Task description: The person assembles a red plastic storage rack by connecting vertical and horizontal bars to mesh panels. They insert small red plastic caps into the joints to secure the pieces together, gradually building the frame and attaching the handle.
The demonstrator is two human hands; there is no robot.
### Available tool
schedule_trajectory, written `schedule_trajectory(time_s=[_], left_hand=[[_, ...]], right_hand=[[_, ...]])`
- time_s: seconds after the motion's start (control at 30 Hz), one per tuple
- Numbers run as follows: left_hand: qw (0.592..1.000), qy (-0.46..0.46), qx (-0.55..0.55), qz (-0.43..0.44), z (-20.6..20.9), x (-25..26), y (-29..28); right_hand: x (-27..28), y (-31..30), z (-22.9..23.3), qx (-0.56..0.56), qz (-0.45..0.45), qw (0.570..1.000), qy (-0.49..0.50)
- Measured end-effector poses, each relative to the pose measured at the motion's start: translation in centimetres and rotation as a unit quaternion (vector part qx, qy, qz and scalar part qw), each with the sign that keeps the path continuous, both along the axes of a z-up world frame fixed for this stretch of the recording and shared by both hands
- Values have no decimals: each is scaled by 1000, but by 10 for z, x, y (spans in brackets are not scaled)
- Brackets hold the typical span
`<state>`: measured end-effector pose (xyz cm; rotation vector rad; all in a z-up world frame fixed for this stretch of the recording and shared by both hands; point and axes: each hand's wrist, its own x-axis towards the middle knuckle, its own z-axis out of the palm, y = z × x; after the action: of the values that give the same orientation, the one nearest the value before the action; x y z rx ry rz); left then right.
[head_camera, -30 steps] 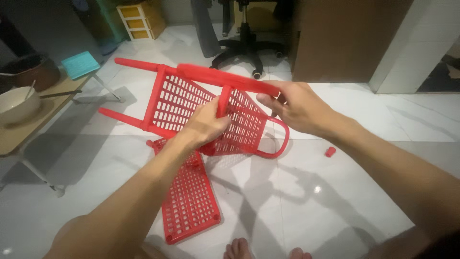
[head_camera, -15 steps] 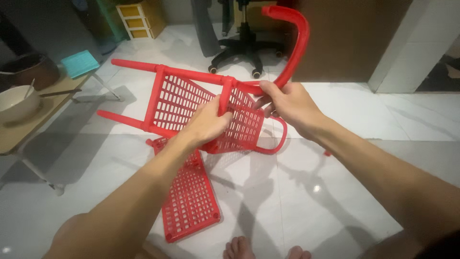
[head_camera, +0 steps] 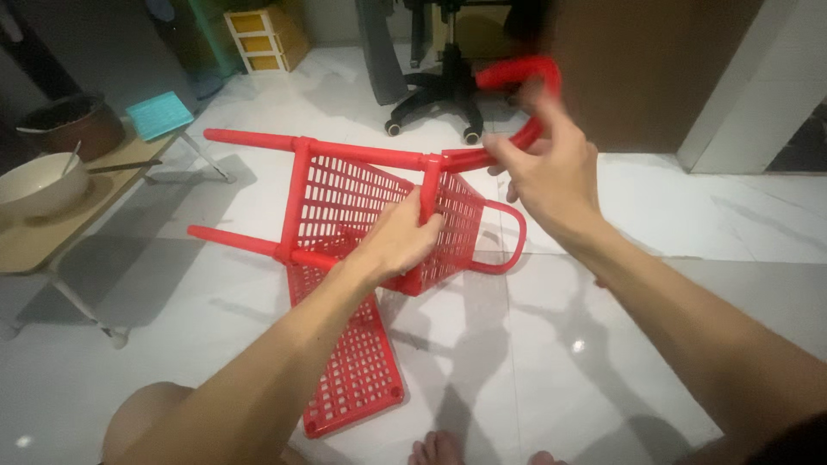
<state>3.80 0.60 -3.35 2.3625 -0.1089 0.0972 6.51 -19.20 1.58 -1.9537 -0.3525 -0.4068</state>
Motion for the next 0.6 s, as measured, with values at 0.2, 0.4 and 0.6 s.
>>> schedule_trajectory(time_s=[0.2, 0.4, 0.6], left_hand=[[1000, -8, -23, 13, -1, -2, 1], [999, -11, -41, 4, -3, -1, 2], [999, 13, -47, 3, 4, -5, 1]], right_hand=[[11, -21, 2, -137, 54, 989, 28], [6, -26, 2, -313, 29, 935, 164], [5, -24, 5, -360, 19, 928, 91]])
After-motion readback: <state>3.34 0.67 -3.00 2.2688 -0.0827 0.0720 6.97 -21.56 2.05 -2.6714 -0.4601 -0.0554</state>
